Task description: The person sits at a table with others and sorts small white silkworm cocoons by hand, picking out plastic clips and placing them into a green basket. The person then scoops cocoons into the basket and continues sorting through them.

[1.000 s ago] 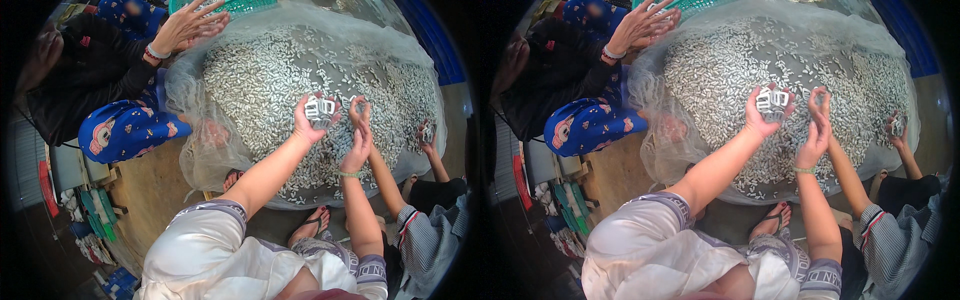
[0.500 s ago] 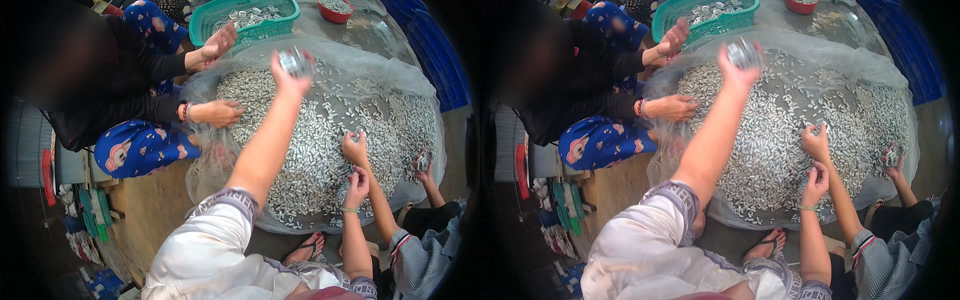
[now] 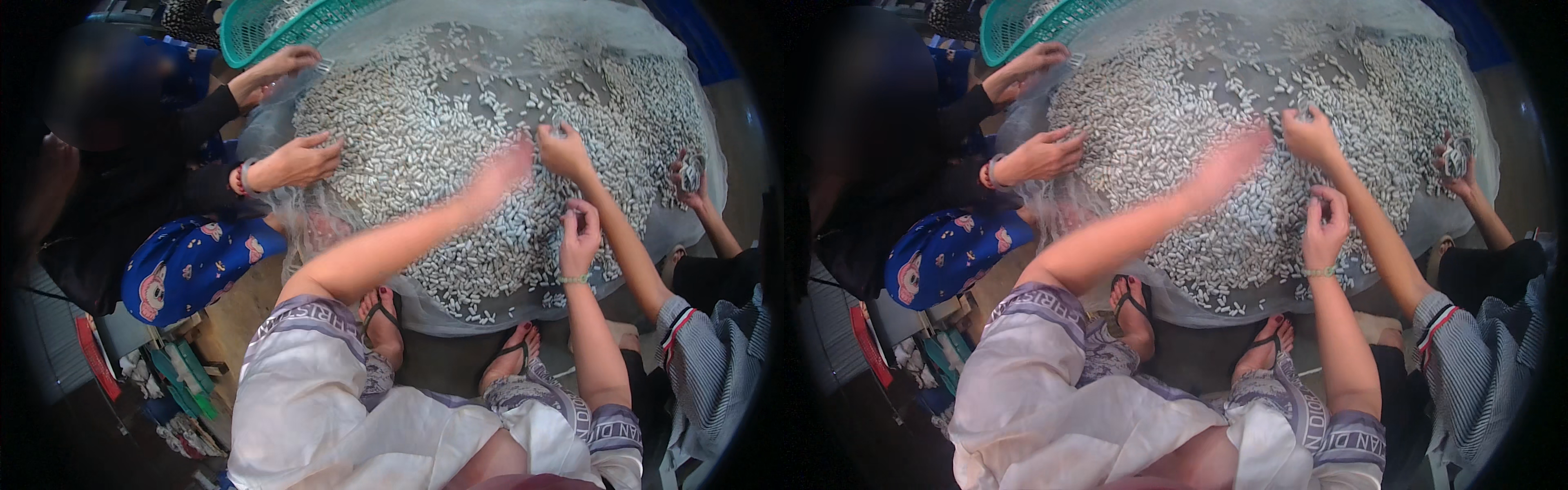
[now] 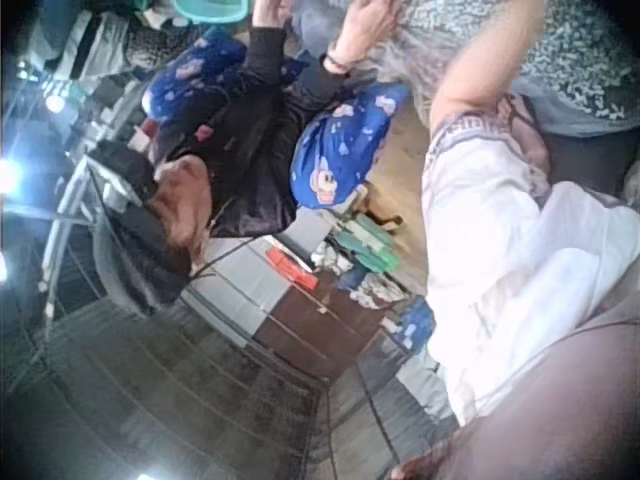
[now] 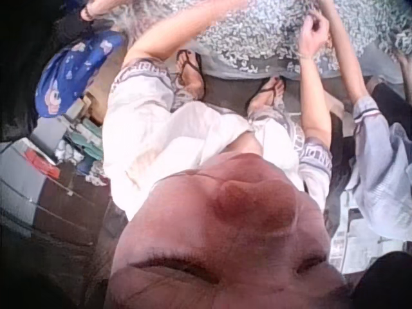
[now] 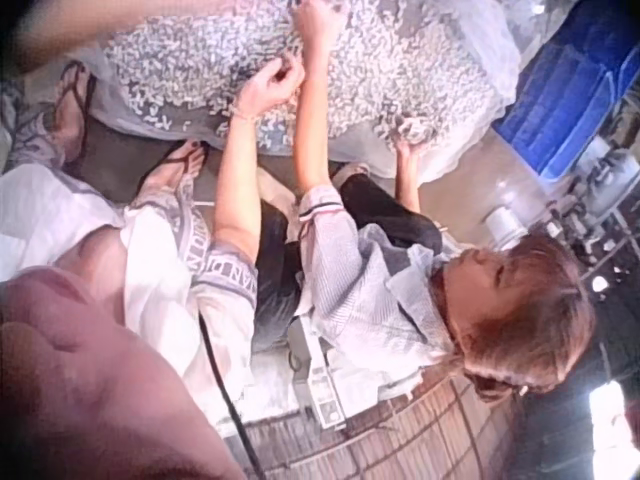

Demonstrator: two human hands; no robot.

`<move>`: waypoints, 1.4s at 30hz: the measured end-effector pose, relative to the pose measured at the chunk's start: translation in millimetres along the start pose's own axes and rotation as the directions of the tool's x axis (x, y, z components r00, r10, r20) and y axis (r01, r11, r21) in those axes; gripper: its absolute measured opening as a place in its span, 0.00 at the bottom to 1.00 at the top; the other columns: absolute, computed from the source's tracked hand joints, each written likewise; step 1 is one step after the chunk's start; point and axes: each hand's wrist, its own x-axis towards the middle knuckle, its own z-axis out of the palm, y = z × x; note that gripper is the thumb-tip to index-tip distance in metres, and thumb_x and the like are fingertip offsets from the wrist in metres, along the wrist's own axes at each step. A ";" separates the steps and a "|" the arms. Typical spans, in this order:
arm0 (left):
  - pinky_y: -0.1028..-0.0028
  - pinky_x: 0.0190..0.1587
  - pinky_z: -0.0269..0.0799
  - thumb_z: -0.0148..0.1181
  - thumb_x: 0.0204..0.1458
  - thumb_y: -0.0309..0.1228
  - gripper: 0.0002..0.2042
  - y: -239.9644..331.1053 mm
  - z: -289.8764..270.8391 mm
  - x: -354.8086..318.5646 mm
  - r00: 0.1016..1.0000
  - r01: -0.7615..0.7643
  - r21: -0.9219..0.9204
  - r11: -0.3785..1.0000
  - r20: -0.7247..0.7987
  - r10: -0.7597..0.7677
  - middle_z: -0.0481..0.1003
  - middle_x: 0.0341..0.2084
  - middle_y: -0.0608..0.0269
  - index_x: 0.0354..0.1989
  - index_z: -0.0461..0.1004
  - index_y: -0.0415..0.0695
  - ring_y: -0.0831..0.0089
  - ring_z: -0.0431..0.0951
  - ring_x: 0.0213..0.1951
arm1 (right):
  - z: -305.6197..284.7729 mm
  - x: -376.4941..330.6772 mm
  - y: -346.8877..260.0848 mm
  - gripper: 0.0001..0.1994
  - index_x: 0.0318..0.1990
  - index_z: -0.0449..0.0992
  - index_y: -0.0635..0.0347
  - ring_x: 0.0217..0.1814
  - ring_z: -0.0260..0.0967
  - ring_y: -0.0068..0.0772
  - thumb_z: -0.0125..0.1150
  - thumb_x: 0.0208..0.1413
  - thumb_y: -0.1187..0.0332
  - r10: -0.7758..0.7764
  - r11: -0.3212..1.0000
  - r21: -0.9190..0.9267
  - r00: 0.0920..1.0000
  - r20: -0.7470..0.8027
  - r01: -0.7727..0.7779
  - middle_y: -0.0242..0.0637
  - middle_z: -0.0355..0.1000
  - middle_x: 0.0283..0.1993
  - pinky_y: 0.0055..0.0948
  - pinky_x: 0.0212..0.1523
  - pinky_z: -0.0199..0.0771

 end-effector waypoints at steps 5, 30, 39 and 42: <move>0.68 0.63 0.50 0.46 0.45 0.20 0.32 -46.7 41.3 -94.0 0.859 -0.173 0.274 0.946 0.512 0.009 0.53 0.62 0.51 0.63 0.49 0.43 0.59 0.55 0.62 | -11.4 8.6 22.7 0.07 0.39 0.71 0.65 0.29 0.66 0.18 0.50 0.53 0.78 0.148 0.987 0.071 0.987 -0.058 -0.144 0.33 0.71 0.37 0.19 0.31 0.68; 0.66 0.39 0.65 0.63 0.38 0.30 0.09 -45.0 22.4 -66.3 0.999 -0.025 0.856 0.517 0.041 -0.020 0.64 0.32 0.60 0.27 0.69 0.46 0.61 0.67 0.39 | -5.8 17.2 -1.4 0.14 0.37 0.75 0.48 0.42 0.62 0.40 0.66 0.39 0.67 -0.113 0.585 -0.677 0.872 0.477 0.446 0.36 0.64 0.37 0.38 0.40 0.61; 0.71 0.31 0.69 0.65 0.39 0.29 0.11 -15.2 52.4 -53.1 0.993 -0.122 0.278 0.953 0.036 0.117 0.72 0.28 0.60 0.31 0.73 0.42 0.67 0.73 0.27 | -4.2 -4.3 -21.9 0.14 0.35 0.74 0.57 0.22 0.65 0.20 0.55 0.54 0.55 0.645 0.413 0.134 0.393 0.656 -0.901 0.28 0.70 0.26 0.18 0.19 0.65; 0.68 0.42 0.68 0.57 0.43 0.23 0.13 -6.7 77.6 -62.7 0.997 -0.069 0.127 0.989 0.054 0.063 0.71 0.38 0.55 0.40 0.71 0.40 0.63 0.72 0.38 | -32.2 2.2 9.9 0.11 0.27 0.72 0.55 0.19 0.60 0.16 0.58 0.52 0.57 0.720 0.441 0.112 0.425 0.548 -0.891 0.25 0.66 0.22 0.16 0.16 0.57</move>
